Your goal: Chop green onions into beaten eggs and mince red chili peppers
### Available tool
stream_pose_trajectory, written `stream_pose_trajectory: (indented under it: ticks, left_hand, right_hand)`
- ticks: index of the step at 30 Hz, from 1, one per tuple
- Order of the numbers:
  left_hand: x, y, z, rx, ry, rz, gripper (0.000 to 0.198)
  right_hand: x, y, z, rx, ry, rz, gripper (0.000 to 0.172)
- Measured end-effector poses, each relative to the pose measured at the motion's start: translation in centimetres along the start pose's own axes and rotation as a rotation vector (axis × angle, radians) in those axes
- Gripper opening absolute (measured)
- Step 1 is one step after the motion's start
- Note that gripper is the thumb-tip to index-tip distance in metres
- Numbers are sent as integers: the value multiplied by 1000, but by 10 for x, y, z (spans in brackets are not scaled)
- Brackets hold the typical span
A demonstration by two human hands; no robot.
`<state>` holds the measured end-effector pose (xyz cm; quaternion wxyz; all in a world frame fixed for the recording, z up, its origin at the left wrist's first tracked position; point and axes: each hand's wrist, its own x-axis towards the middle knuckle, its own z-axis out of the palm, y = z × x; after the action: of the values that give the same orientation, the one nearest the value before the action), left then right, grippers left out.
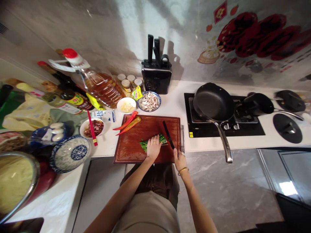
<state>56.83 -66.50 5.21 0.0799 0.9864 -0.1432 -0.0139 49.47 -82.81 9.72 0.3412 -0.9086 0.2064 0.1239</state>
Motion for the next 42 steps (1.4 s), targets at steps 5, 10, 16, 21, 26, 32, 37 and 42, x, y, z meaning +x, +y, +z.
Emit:
stream_pose_trajectory:
  ticks: [5,10,16,21,26,32,37,42]
  left_hand:
    - [-1,2,-3,-52,-7,8,55]
    - [-2,-2,1,-122,4,-13,51]
    - [-4,-7,10,-172,14,-21,48]
    - [-4,-11,16,-195,25,2,47]
    - [-4,-11,16,-215,26,-9,47]
    - [-2,-7,11,-223,32,-33,46]
    - [-1,-7,11,-264,32,-66,43]
    - [0,-7,11,-233,-4,-47,41]
  right_hand:
    - [-9,-3,-26,-142,-151,-31,51]
    - [-12,-8,-25,-192,-229,8,46]
    - [-11,-7,-30,-166,-299,34,44]
    - [1,-11,-11,-283,-356,123,42]
    - [4,-10,17,-290,-307,148,43]
    - [-12,-15,-1,-271,-256,133,47]
    - [-18,-18,-17,-308,-300,123,46]
    - [-8,-20,-18,-307,-336,125,46]
